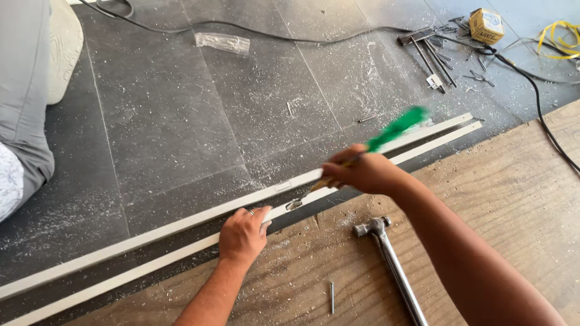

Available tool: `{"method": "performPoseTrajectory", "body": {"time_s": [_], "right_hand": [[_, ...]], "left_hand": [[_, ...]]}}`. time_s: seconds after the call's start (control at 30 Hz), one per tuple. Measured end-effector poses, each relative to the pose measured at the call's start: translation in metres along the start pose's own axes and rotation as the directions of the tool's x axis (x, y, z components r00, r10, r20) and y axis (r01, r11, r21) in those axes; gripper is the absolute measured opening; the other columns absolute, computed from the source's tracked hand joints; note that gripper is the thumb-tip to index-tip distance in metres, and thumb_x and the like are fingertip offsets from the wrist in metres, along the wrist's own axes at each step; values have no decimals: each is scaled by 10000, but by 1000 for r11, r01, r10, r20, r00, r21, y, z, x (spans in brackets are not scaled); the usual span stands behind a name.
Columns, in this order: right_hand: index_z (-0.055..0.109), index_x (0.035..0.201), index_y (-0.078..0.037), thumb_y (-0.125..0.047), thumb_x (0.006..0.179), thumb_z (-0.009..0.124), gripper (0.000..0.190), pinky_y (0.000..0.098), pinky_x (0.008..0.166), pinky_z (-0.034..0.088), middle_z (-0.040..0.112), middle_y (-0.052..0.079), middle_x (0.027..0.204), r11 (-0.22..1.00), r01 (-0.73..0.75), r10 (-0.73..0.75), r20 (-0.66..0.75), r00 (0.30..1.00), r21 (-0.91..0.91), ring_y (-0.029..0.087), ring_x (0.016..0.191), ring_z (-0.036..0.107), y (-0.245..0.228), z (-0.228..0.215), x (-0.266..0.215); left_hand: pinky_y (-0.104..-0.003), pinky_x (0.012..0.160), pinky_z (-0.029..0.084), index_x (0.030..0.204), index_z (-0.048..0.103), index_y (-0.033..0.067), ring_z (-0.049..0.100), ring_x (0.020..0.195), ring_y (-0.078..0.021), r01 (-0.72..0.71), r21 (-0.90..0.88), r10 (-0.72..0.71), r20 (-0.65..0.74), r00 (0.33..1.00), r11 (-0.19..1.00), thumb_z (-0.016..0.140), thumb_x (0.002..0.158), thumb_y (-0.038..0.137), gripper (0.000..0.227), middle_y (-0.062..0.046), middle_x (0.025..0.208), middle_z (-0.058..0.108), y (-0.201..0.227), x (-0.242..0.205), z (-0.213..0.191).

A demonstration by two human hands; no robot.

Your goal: The person uses a hammer and a screwdriver to secure a metal profile to a window frame on the floor. They then use an angle grinder to cut a long metal strip.

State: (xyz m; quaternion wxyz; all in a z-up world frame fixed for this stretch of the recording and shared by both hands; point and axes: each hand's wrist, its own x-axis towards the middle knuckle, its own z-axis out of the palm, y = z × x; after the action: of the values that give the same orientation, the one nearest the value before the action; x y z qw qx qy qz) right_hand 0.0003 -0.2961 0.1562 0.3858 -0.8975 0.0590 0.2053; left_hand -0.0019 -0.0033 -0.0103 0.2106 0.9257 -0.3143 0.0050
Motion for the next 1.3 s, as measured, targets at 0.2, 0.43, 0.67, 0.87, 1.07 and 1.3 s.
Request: {"method": "performPoseTrajectory", "body": {"time_s": [0.2, 0.43, 0.67, 0.87, 1.07, 1.3], "right_hand": [[758, 970, 2, -247, 987, 600, 296, 332, 712, 692, 803, 180, 930, 972, -201, 178, 175, 968, 124, 237, 770, 798, -23, -17, 61], [654, 1049, 76, -216, 1038, 505, 328, 376, 720, 667, 759, 247, 922, 467, -421, 398, 240, 885, 778, 286, 772, 776, 120, -7, 56], [671, 1017, 89, -215, 1025, 575, 320, 423, 733, 673, 759, 292, 945, 566, -365, 450, 94, 888, 739, 329, 780, 770, 119, 38, 7], [743, 1035, 52, -196, 958, 629, 284, 345, 773, 705, 805, 201, 972, 782, 27, 119, -192, 974, 622, 227, 840, 823, 37, 39, -40], [801, 984, -48, -236, 928, 706, 218, 275, 659, 680, 817, 84, 859, 954, 287, -295, -108, 949, -83, 166, 721, 805, -4, 18, -33], [781, 1008, -109, -303, 986, 666, 226, 252, 590, 650, 803, 85, 1009, 910, 263, -292, -47, 955, -320, 193, 741, 783, -2, 59, -51]], "left_hand": [[-344, 681, 586, 1206, 718, 187, 682, 764, -184, 23, 23, -23, 15, 1000, 999, 808, 834, 281, 394, -25, 883, 775, 2, -3, -2], [-308, 633, 589, 1247, 703, 194, 666, 715, -157, 27, 39, -28, 43, 999, 999, 802, 846, 280, 422, -36, 859, 758, -6, -4, 15], [-321, 653, 593, 1210, 716, 194, 680, 726, -161, 4, 28, -4, -7, 1000, 1000, 816, 836, 275, 395, -27, 880, 770, -5, -5, 13], [-347, 690, 589, 1196, 722, 200, 684, 769, -180, 44, 21, -44, 32, 999, 999, 815, 836, 277, 380, -17, 867, 770, 1, -1, -2], [-344, 716, 586, 1209, 714, 199, 682, 788, -182, 58, 1, -58, 64, 996, 998, 806, 835, 264, 390, -10, 892, 768, 4, 1, -8], [-344, 726, 588, 1204, 713, 197, 683, 800, -178, 68, -6, -67, 54, 996, 998, 812, 833, 262, 389, 2, 915, 773, 3, -1, -6]]}}
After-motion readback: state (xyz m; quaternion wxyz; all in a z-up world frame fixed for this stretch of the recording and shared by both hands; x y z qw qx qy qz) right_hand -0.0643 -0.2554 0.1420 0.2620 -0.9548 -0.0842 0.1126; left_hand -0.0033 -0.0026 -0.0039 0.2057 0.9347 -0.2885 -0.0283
